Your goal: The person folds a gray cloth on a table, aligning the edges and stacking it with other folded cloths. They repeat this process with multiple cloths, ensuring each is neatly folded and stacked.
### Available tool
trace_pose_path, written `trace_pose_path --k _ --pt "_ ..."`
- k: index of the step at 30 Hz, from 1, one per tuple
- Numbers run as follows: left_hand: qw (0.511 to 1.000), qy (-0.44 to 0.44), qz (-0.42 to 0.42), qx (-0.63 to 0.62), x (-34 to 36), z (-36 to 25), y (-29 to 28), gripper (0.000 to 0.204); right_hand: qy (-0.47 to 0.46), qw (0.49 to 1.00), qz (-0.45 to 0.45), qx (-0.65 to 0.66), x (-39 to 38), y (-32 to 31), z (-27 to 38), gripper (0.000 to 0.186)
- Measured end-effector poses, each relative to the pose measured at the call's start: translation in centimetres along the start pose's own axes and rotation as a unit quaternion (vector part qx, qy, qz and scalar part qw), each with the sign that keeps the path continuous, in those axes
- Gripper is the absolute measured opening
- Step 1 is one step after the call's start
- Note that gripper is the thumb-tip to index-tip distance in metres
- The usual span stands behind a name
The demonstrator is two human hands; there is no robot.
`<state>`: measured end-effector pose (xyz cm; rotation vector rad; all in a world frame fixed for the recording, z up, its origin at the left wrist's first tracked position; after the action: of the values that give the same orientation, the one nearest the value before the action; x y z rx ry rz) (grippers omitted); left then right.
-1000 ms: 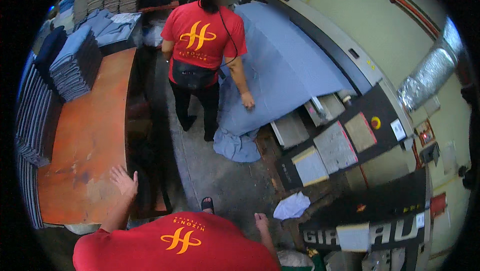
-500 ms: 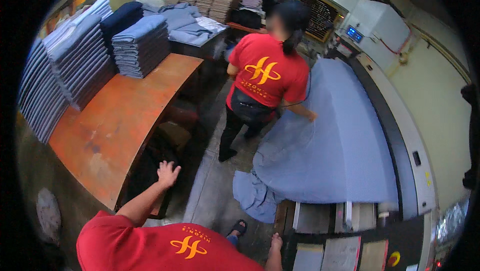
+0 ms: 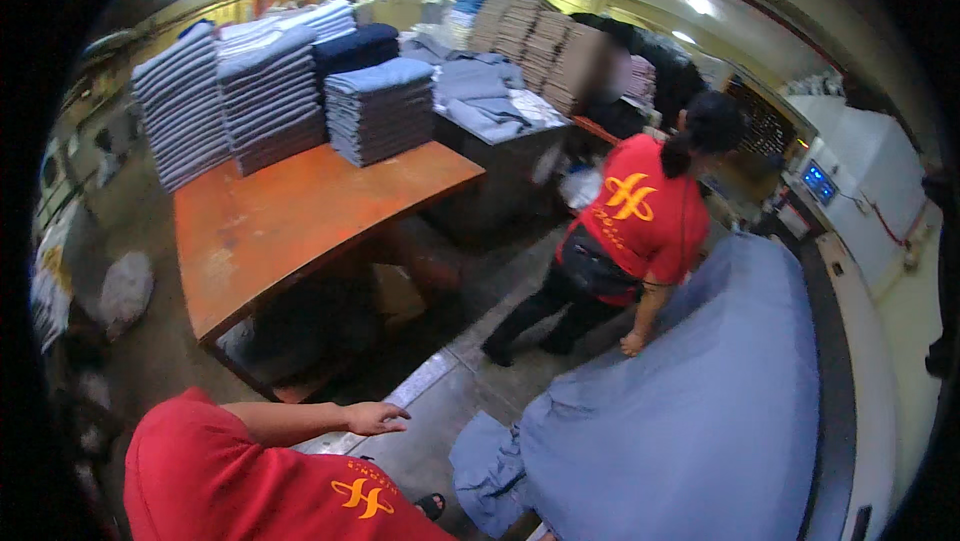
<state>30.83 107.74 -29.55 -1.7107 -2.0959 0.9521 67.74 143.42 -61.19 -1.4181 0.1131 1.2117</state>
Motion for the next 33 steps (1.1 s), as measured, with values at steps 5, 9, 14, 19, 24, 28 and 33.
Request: trace_pose_path --k 5,9,14,19,24,28,33 --pt "0.998 -0.036 0.041 -0.021 1.0 0.5 2.7 0.057 -0.044 0.998 0.012 -0.038 0.2 5.2 3.8 0.049" --pt "0.997 -0.04 0.062 -0.023 1.5 1.8 4.8 0.058 -0.057 0.997 0.021 -0.041 0.8 7.7 4.8 0.05" --pt "0.995 -0.03 0.088 -0.041 2.0 1.7 5.8 0.055 -0.058 0.998 0.018 -0.031 0.4 8.0 4.0 0.051" --pt "0.993 0.001 0.113 -0.028 3.1 0.5 6.4 0.053 -0.044 0.999 0.023 0.006 -0.4 7.0 -0.1 0.053" --pt "0.983 0.075 0.164 -0.035 4.7 0.5 7.5 0.052 0.031 0.983 0.111 0.141 -5.5 4.7 -8.5 0.055" --pt "0.952 0.207 0.216 -0.068 5.1 -1.4 9.6 0.068 -0.12 0.812 0.421 0.386 -19.7 2.3 -8.1 0.048" --pt "0.923 0.361 0.127 -0.033 6.3 -5.5 12.9 0.104 -0.105 0.629 0.605 0.477 -38.5 -4.9 -2.4 0.034"
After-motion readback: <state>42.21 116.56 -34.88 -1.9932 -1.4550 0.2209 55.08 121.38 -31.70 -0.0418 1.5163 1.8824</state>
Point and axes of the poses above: each hand's wrist, its own x-axis towards the middle knuckle, its own y-axis out of the palm, z = x × y, the point moved 6 cm from there along x, towards the middle knuckle, and after that the axes turned 15 degrees about y, right-handed, at the moved point
